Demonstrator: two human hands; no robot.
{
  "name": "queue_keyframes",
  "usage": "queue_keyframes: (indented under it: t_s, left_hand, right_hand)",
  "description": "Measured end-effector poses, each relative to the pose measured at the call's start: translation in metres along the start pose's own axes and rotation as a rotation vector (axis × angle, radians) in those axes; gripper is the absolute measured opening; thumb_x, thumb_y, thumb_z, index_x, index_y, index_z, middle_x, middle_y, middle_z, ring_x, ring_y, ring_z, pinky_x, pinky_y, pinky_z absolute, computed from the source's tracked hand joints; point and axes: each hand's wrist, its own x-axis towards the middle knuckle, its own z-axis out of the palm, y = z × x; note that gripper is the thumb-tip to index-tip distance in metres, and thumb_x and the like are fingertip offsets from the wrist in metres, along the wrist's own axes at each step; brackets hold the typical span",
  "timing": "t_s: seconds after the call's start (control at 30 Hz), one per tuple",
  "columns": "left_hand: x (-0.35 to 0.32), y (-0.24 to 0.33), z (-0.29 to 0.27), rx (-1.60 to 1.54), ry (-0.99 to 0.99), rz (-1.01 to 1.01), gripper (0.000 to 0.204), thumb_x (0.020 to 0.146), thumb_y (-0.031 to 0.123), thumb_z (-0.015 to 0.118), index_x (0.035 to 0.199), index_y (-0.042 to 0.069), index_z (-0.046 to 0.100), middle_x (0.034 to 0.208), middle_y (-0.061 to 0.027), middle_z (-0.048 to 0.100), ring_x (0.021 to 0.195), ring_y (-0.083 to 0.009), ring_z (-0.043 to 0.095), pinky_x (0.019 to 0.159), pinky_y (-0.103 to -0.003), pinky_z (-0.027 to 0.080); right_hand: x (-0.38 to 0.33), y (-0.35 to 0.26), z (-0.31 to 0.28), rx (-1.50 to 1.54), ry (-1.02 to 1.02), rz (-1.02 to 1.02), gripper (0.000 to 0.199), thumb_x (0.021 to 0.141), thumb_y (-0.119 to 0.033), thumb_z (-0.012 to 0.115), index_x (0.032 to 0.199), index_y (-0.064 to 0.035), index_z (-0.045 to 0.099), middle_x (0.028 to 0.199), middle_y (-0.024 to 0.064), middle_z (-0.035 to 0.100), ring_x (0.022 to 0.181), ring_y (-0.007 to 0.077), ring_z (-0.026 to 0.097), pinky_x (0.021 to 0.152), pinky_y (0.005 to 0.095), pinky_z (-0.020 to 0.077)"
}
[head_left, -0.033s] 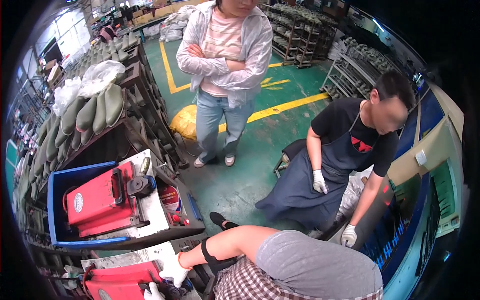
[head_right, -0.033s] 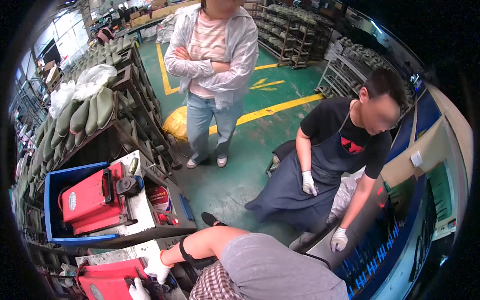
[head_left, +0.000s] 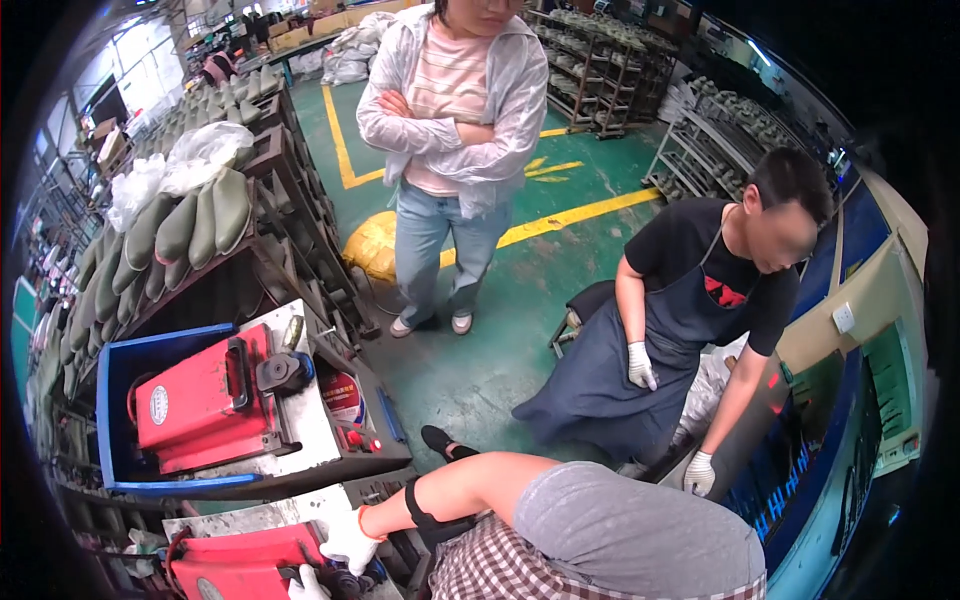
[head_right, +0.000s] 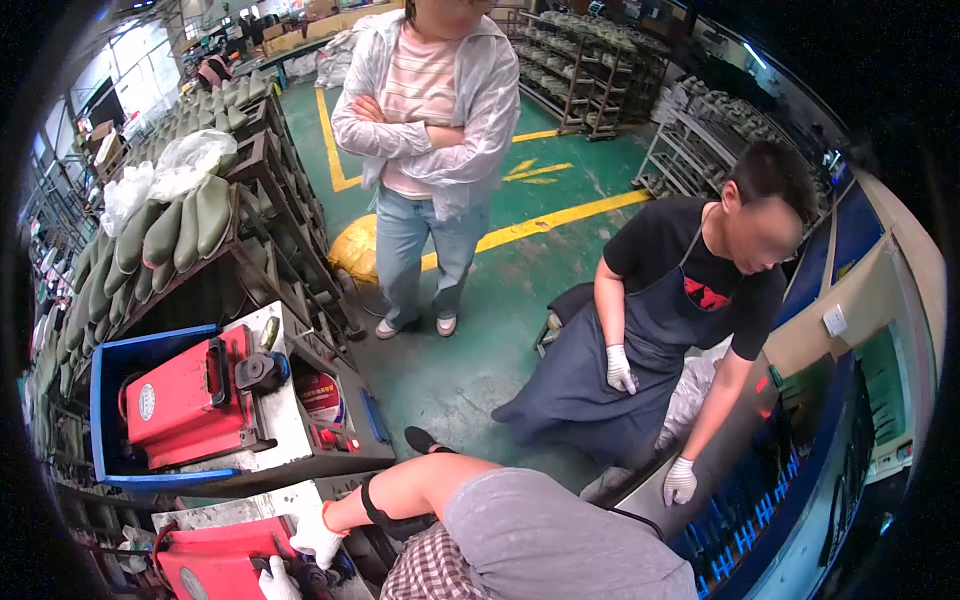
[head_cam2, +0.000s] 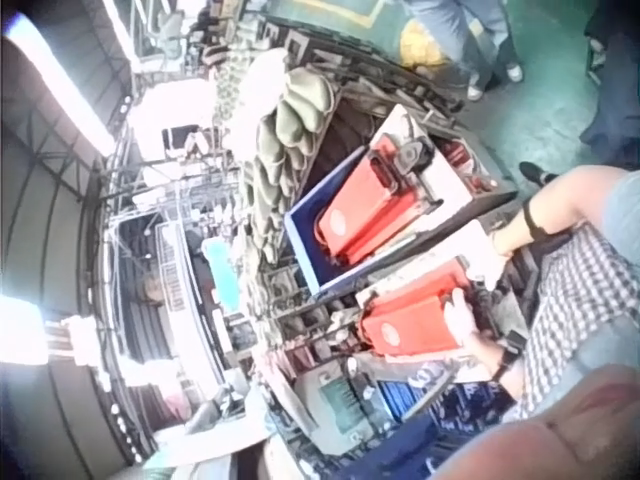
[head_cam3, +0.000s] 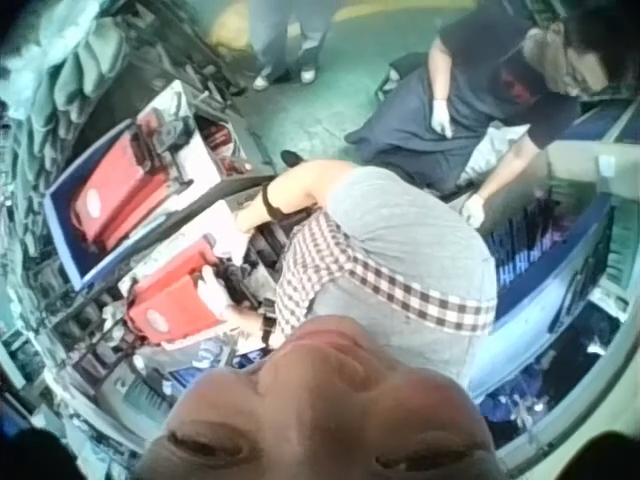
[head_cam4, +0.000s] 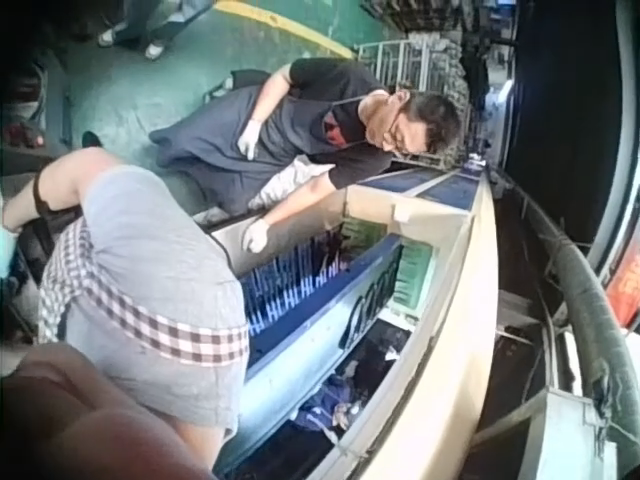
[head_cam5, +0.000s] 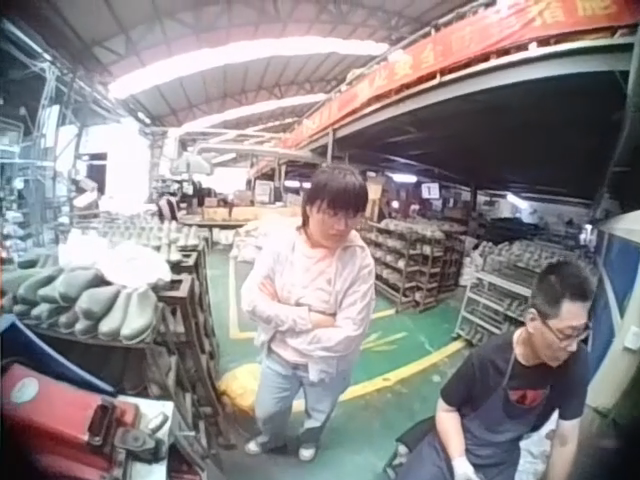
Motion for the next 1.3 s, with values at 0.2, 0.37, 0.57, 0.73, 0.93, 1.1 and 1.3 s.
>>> queue_keyframes:
  t_s: [0.2,0.37,0.57,0.73,0.93,1.1,1.3]
  left_hand:
    - [0.014,-0.015,0.003,-0.079,-0.001,-0.019,0.065,0.1,0.054,0.06,0.128,-0.004,0.066,0.103,-0.0216,0.073,0.084,-0.0309,0.065,0.077,-0.042,0.052]
    - [0.027,-0.038,0.011,-0.105,-0.041,-0.069,0.066,0.099,0.055,0.062,0.129,-0.004,0.066,0.098,-0.0186,0.072,0.08,-0.0278,0.064,0.073,-0.04,0.052]
    - [0.021,-0.032,0.011,-0.114,0.043,0.051,0.066,0.099,0.055,0.061,0.129,-0.004,0.066,0.1,-0.0188,0.072,0.081,-0.0278,0.064,0.074,-0.04,0.052]
    - [-0.006,-0.007,-0.008,0.007,0.016,0.039,0.067,0.1,0.049,0.059,0.144,-0.001,0.058,0.14,-0.0278,0.062,0.128,-0.0432,0.059,0.11,-0.044,0.045]
    - [-0.006,-0.007,-0.031,-0.175,0.132,-0.024,0.043,0.097,0.038,0.063,0.119,0.001,0.06,0.101,-0.016,0.059,0.092,-0.0268,0.056,0.082,-0.039,0.043]
    - [-0.022,-0.002,-0.087,-0.142,0.605,0.188,0.021,0.093,0.017,0.066,0.104,-0.002,0.069,0.075,-0.012,0.069,0.065,-0.0184,0.065,0.064,-0.034,0.051]
    - [-0.044,0.016,-0.153,0.357,0.992,0.285,0.063,0.086,0.022,0.076,0.145,0.011,0.059,0.139,-0.0174,0.062,0.131,-0.0364,0.056,0.115,-0.051,0.036]
  right_hand:
    - [-0.029,-0.013,0.012,0.056,0.083,0.012,0.063,0.079,-0.047,0.073,0.123,-0.003,0.062,0.103,0.0229,0.073,0.098,0.0433,0.07,0.087,0.0495,0.0548]
    - [-0.029,-0.013,0.06,0.203,-0.095,0.021,0.072,0.091,-0.059,0.062,0.123,0.0059,0.064,0.104,0.0222,0.075,0.101,0.0397,0.072,0.088,0.0478,0.0552]
    - [-0.026,-0.003,0.087,-0.031,-0.514,0.063,0.071,0.093,-0.059,0.06,0.12,0.0064,0.065,0.099,0.0214,0.076,0.099,0.0389,0.073,0.087,0.0475,0.0553]
    - [-0.031,-0.026,0.062,-0.073,-0.627,0.023,0.071,0.095,-0.06,0.059,0.118,0.0068,0.067,0.094,0.0207,0.076,0.096,0.0383,0.073,0.086,0.0472,0.0554]
    - [-0.025,-0.033,-0.006,0.27,-0.57,0.129,0.059,0.099,-0.055,0.059,0.112,0.0018,0.069,0.082,0.0165,0.073,0.066,0.0272,0.071,0.059,0.0412,0.058]
    - [0.003,-0.037,-0.044,0.435,-0.385,0.073,0.052,0.099,-0.052,0.059,0.112,-0.0022,0.068,0.087,0.0158,0.072,0.073,0.0255,0.07,0.066,0.0422,0.0568]
    - [0.08,-0.071,-0.052,-0.052,0.367,-0.176,0.042,0.085,-0.033,0.066,0.117,-0.0066,0.072,0.113,0.0273,0.068,0.103,0.0459,0.066,0.093,0.0566,0.053]
